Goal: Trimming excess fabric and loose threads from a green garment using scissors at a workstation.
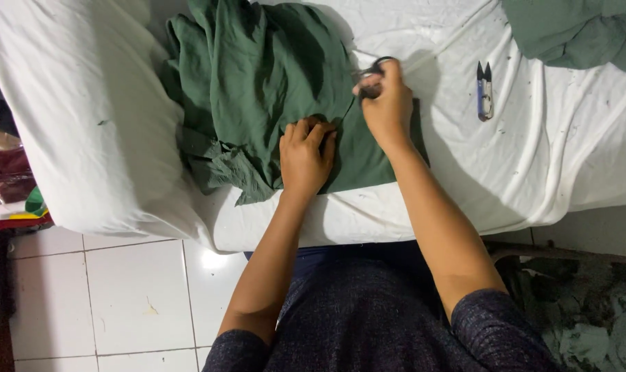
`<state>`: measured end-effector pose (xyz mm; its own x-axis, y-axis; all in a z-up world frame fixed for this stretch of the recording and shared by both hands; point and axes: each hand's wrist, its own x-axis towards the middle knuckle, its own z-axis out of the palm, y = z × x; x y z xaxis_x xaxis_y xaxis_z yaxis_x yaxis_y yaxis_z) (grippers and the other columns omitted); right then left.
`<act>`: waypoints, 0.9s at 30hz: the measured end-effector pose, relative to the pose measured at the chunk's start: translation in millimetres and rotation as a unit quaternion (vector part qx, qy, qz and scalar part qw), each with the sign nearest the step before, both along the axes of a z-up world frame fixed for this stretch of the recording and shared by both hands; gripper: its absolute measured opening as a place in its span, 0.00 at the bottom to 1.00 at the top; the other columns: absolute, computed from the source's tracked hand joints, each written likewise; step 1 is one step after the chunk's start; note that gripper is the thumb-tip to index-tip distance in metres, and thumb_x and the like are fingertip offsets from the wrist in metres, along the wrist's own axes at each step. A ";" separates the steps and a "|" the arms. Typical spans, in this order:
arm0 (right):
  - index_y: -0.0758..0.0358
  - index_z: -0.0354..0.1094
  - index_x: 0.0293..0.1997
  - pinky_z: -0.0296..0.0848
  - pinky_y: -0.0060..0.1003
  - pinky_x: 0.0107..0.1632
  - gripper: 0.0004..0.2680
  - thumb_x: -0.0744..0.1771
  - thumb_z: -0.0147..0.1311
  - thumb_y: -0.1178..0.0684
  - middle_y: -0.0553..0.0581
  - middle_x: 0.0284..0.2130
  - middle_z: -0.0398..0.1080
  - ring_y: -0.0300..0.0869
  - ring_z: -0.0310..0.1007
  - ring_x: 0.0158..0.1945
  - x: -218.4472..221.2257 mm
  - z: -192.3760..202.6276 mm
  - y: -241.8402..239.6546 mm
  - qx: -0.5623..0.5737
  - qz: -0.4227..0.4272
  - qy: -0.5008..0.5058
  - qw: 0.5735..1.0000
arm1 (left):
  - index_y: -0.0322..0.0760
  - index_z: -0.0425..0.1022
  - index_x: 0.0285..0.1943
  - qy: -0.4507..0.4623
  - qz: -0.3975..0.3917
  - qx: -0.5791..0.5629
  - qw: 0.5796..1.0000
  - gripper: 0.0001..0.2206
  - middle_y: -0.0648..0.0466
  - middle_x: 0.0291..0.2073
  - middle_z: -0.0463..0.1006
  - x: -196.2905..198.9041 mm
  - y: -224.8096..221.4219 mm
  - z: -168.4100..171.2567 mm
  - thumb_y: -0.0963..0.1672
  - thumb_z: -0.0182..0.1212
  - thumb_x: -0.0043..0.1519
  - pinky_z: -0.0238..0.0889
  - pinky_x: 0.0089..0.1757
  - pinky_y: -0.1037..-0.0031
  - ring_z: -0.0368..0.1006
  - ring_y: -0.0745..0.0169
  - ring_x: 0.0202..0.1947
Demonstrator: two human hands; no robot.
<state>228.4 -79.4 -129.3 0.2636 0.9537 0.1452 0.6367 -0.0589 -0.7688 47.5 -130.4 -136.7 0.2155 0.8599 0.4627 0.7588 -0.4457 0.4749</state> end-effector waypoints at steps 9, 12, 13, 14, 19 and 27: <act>0.56 0.46 0.42 0.76 0.28 0.29 0.13 0.69 0.53 0.65 0.61 0.32 0.67 0.37 0.72 0.32 39.1 -11.7 -41.9 0.181 -0.086 0.346 0.917 | 0.40 0.73 0.41 -0.003 0.008 0.003 1.000 0.02 0.54 0.38 0.75 2.1 1.9 0.5 0.42 0.56 0.66 0.58 0.36 0.62 0.65 0.49 0.35; 0.64 0.52 0.53 0.78 0.28 0.29 0.16 0.69 0.64 0.65 0.56 0.33 0.71 0.38 0.76 0.30 55.2 -28.4 -67.9 0.188 -0.153 0.223 0.944 | 0.42 0.73 0.38 -0.027 0.028 0.030 0.999 0.03 0.57 0.29 0.70 1.6 2.9 -4.7 0.40 0.61 0.62 0.59 0.32 0.66 0.68 0.53 0.30; 0.62 0.53 0.53 0.78 0.26 0.31 0.15 0.69 0.62 0.64 0.55 0.33 0.72 0.37 0.75 0.31 59.2 -24.1 -77.8 0.174 -0.176 0.213 0.945 | 0.42 0.72 0.38 -0.040 0.026 0.024 0.999 0.03 0.57 0.29 0.71 1.7 3.0 -3.5 0.40 0.61 0.62 0.59 0.32 0.66 0.69 0.53 0.30; 0.60 0.53 0.53 0.78 0.25 0.33 0.14 0.70 0.61 0.63 0.53 0.33 0.72 0.35 0.75 0.32 63.3 -19.5 -88.0 0.160 -0.199 0.203 0.945 | 0.42 0.72 0.38 -0.053 0.024 0.019 0.998 0.04 0.56 0.29 0.72 1.8 2.8 -2.0 0.39 0.61 0.62 0.59 0.32 0.66 0.69 0.52 0.30; 0.64 0.57 0.52 0.78 0.35 0.38 0.17 0.65 0.68 0.67 0.58 0.33 0.75 0.43 0.78 0.33 54.8 -10.4 -114.1 0.162 -0.148 0.092 0.971 | 0.43 0.72 0.39 -0.048 0.022 0.024 0.998 0.04 0.56 0.29 0.71 1.9 -0.2 2.4 0.41 0.62 0.63 0.59 0.33 0.66 0.68 0.53 0.31; 0.57 0.65 0.46 0.79 0.50 0.34 0.15 0.62 0.72 0.56 0.50 0.27 0.72 0.48 0.78 0.33 55.3 -51.0 -76.8 0.118 -0.107 -0.175 0.972 | 0.43 0.74 0.45 -0.016 -0.002 0.022 1.000 0.07 0.56 0.37 0.74 1.1 -9.1 6.1 0.42 0.66 0.61 0.58 0.36 0.65 0.69 0.52 0.37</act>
